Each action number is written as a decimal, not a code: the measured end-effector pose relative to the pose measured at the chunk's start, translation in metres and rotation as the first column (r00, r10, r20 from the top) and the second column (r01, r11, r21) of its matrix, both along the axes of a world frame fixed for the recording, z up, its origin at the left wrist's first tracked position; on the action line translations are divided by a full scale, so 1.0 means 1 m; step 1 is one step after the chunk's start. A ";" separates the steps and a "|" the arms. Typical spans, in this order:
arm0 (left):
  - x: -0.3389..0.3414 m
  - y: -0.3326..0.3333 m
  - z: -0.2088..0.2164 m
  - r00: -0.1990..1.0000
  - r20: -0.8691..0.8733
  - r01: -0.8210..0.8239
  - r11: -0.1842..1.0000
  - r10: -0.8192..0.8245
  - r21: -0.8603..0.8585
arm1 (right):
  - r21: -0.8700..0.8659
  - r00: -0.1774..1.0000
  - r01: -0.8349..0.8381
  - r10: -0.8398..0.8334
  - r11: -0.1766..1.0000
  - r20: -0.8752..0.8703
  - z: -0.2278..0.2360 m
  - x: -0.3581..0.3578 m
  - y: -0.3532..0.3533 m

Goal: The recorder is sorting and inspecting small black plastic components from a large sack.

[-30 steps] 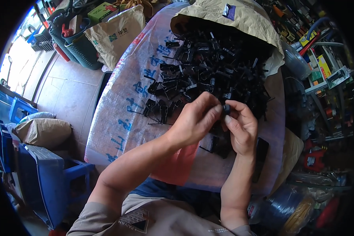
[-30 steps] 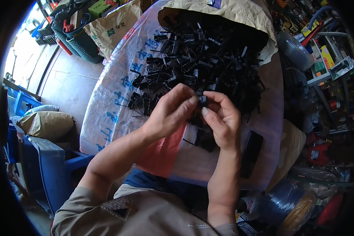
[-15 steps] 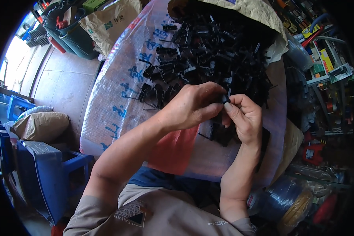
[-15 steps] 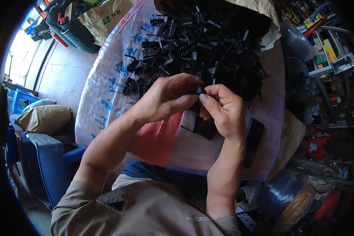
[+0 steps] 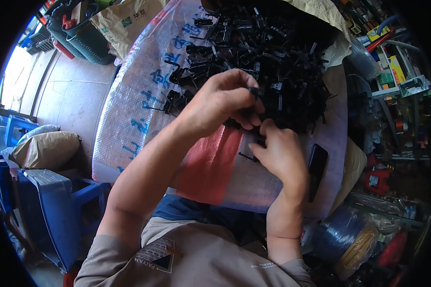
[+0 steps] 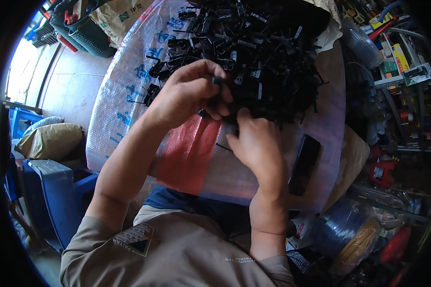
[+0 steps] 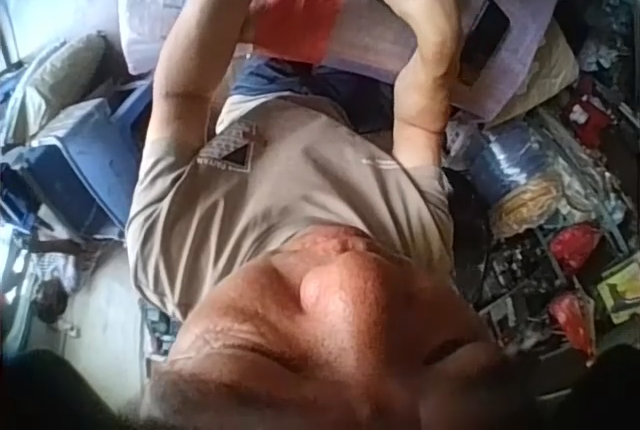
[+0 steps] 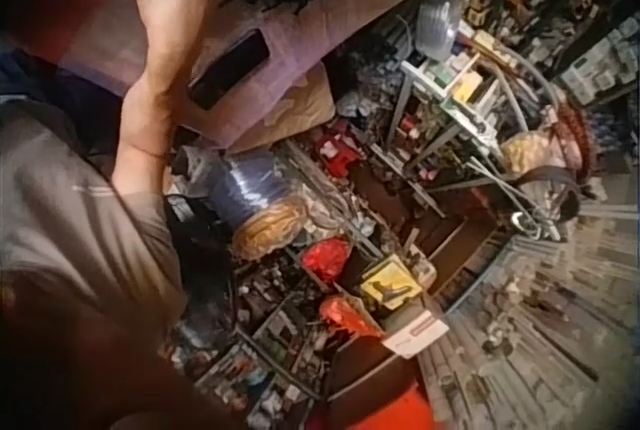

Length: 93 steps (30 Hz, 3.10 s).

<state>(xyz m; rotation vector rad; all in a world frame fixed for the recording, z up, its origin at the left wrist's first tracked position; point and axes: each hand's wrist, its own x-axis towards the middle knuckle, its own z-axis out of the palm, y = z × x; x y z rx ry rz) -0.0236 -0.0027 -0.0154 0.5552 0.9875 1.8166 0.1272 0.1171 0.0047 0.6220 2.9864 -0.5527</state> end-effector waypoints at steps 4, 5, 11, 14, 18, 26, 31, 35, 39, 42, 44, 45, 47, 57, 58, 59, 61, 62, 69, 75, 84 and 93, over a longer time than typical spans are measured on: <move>-0.009 -0.004 -0.008 0.985 0.171 -0.029 0.994 0.010 0.109 | -0.099 0.994 -0.060 0.050 0.993 -0.100 -0.002 -0.002 -0.002; -0.009 -0.003 -0.010 0.978 0.207 -0.058 0.991 0.031 0.123 | -0.296 0.986 -0.050 0.000 0.954 -0.166 0.002 -0.001 0.002; -0.004 -0.011 0.007 0.996 -0.081 -0.039 0.999 0.040 0.023 | -0.920 0.743 -0.191 -0.562 0.343 -0.364 0.007 0.003 0.027; 0.008 -0.009 0.010 0.941 -0.317 -0.077 0.989 0.114 0.126 | -0.935 0.688 -0.200 -0.637 0.293 -0.347 0.002 -0.002 0.028; 0.009 -0.007 0.009 0.710 -0.651 -0.162 0.962 0.270 0.221 | -0.948 0.675 -0.174 -0.668 0.268 -0.313 0.002 -0.006 0.027; 0.010 0.002 0.003 0.277 -0.854 -0.273 0.888 0.440 0.369 | -0.929 0.660 -0.221 -0.657 0.296 -0.366 -0.001 -0.006 0.025; 0.012 -0.001 0.004 0.395 -0.875 -0.161 0.959 0.280 0.234 | -0.954 0.690 -0.178 -0.660 0.242 -0.296 0.001 -0.009 0.018; 0.022 0.004 0.003 0.356 -0.877 -0.197 0.943 0.324 0.269 | -0.935 0.727 -0.221 -0.592 0.278 -0.349 -0.001 -0.008 0.014; 0.023 0.000 0.002 0.569 -0.779 -0.284 0.952 0.263 0.114 | -0.759 0.662 -0.298 -0.448 0.579 -0.601 -0.010 -0.013 0.013; 0.027 0.001 0.004 0.672 -0.685 -0.274 0.954 0.280 0.121 | -0.757 0.685 -0.368 -0.392 0.540 -0.614 -0.010 -0.012 0.010; 0.026 0.003 0.002 0.622 -0.722 -0.267 0.949 0.303 0.168 | -0.720 0.668 -0.379 -0.367 0.582 -0.648 -0.010 -0.013 0.010; 0.025 0.004 0.001 0.566 -0.756 -0.259 0.941 0.329 0.215 | -0.720 0.668 -0.380 -0.366 0.581 -0.648 -0.010 -0.012 0.011; 0.026 0.006 -0.003 0.542 -0.767 -0.268 0.936 0.343 0.229 | -0.737 0.666 -0.387 -0.384 0.555 -0.639 -0.011 -0.012 0.011; 0.033 0.006 -0.004 0.297 -0.876 -0.294 0.909 0.380 0.295 | -0.684 0.634 -0.445 -0.337 0.578 -0.697 -0.020 -0.013 0.015; 0.033 0.006 -0.004 0.298 -0.876 -0.294 0.909 0.380 0.294 | -0.691 0.631 -0.454 -0.345 0.562 -0.695 -0.020 -0.013 0.015; 0.032 0.006 -0.005 0.275 -0.878 -0.294 0.903 0.393 0.312 | -0.698 0.628 -0.463 -0.353 0.547 -0.694 -0.020 -0.013 0.014; 0.032 0.007 -0.004 0.255 -0.877 -0.289 0.898 0.407 0.333 | -0.716 0.658 -0.436 -0.350 0.545 -0.667 -0.019 -0.010 0.019; 0.033 0.005 -0.002 0.465 -0.828 -0.282 0.939 0.314 0.197 | -0.734 0.688 -0.409 -0.346 0.542 -0.638 -0.018 -0.008 0.021; 0.018 -0.003 0.006 0.907 -0.421 0.009 1.000 -0.011 -0.008 | -0.759 0.799 -0.287 -0.290 0.585 -0.526 -0.006 0.001 0.028; 0.013 -0.004 0.007 0.574 -0.813 -0.153 0.988 0.099 0.012 | -0.762 0.827 -0.233 -0.289 0.604 -0.482 -0.001 -0.001 0.018; 0.015 -0.004 0.007 0.462 -0.883 -0.182 0.983 0.082 -0.003 | -0.805 0.848 -0.265 -0.269 0.531 -0.457 -0.006 -0.004 0.014; 0.005 -0.006 0.006 0.901 -0.427 -0.088 0.996 0.074 -0.013 | -0.769 0.808 -0.245 -0.314 0.591 -0.499 -0.008 -0.011 0.011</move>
